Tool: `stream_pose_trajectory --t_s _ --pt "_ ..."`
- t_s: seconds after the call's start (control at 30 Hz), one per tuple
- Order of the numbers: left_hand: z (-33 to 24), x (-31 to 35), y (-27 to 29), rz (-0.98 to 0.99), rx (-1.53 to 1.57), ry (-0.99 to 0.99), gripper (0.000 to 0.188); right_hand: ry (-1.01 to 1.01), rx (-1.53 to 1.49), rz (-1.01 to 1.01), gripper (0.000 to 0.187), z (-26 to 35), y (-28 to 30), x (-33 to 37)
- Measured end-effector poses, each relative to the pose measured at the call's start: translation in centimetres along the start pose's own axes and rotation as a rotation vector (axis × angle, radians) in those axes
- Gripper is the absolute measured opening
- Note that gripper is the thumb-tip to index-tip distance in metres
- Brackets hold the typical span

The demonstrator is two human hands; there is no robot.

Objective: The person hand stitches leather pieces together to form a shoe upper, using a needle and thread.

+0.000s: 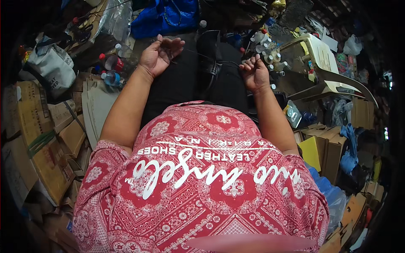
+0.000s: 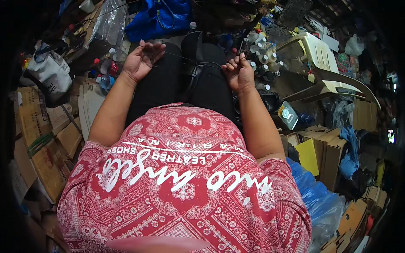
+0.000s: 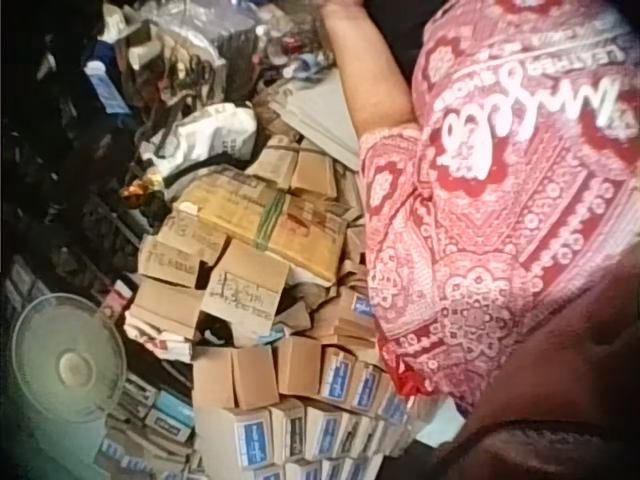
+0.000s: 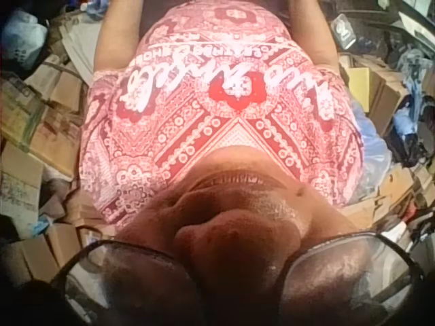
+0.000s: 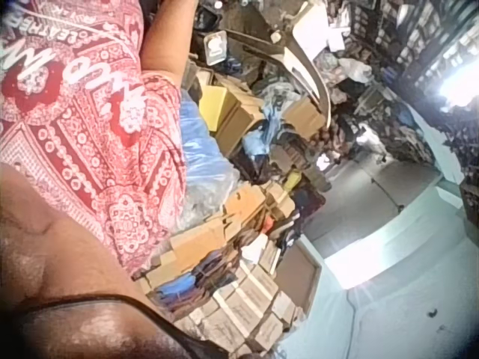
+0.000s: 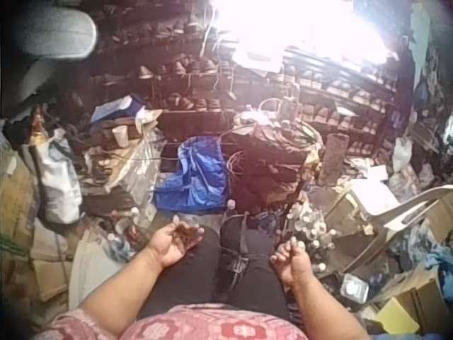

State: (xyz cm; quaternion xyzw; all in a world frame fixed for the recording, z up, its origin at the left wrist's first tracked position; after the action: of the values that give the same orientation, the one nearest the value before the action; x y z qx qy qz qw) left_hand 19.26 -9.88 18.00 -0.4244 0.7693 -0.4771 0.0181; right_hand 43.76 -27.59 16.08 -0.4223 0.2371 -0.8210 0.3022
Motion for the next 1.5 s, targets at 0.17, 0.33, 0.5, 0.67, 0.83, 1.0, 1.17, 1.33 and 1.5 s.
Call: stream_pose_trajectory --t_s 0.17,0.33,0.5,0.67,0.83,1.0,1.17,1.33,1.5 --pt "-4.5 2.1 1.2 -0.292 -0.887 -0.355 0.031 -0.029 0.178 0.069 0.031 1.2 0.9 0.3" --pt "-9.2 6.7 4.4 -0.197 -1.276 -0.415 0.042 0.144 0.824 -0.035 0.039 5.2 5.8 1.8" --pt "-13.0 9.1 7.1 -0.413 -1.093 -0.346 0.037 0.193 1.295 -0.006 0.041 5.7 9.3 4.2" --pt "-12.6 12.3 2.3 -0.18 -1.274 -0.361 0.061 0.483 1.212 -0.275 0.029 10.4 6.7 6.3" --pt "-15.4 15.8 -5.3 -0.032 -1.309 -0.391 0.062 0.824 1.002 -0.192 0.025 15.3 -2.3 13.5" --pt "-15.0 22.1 -13.5 0.698 -1.047 -0.895 0.065 1.023 0.789 0.745 0.023 15.6 -13.7 23.9" --pt "-12.9 24.8 -17.6 0.99 -0.797 -0.669 0.05 0.688 0.747 1.174 0.01 13.8 -17.3 28.8" --pt "-11.7 25.7 -19.6 1.038 -0.798 -0.563 0.045 0.658 0.77 1.23 0.014 12.7 -16.9 29.7" --pt "-11.0 25.5 -20.0 1.069 -0.643 -0.581 0.041 0.659 0.781 1.244 0.018 12.3 -16.9 29.9"
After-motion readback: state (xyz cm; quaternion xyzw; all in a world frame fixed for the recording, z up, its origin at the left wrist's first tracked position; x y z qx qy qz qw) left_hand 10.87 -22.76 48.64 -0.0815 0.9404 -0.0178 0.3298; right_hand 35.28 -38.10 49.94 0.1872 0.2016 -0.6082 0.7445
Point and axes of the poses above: each hand's wrist, its own x-axis away from the middle knuckle, its own y-axis out of the back of the hand, z = x × y, the point moved 6 cm from there along -x, towards the middle knuckle, and after that the axes turned 14 degrees about -z, right-handed, at the moved point
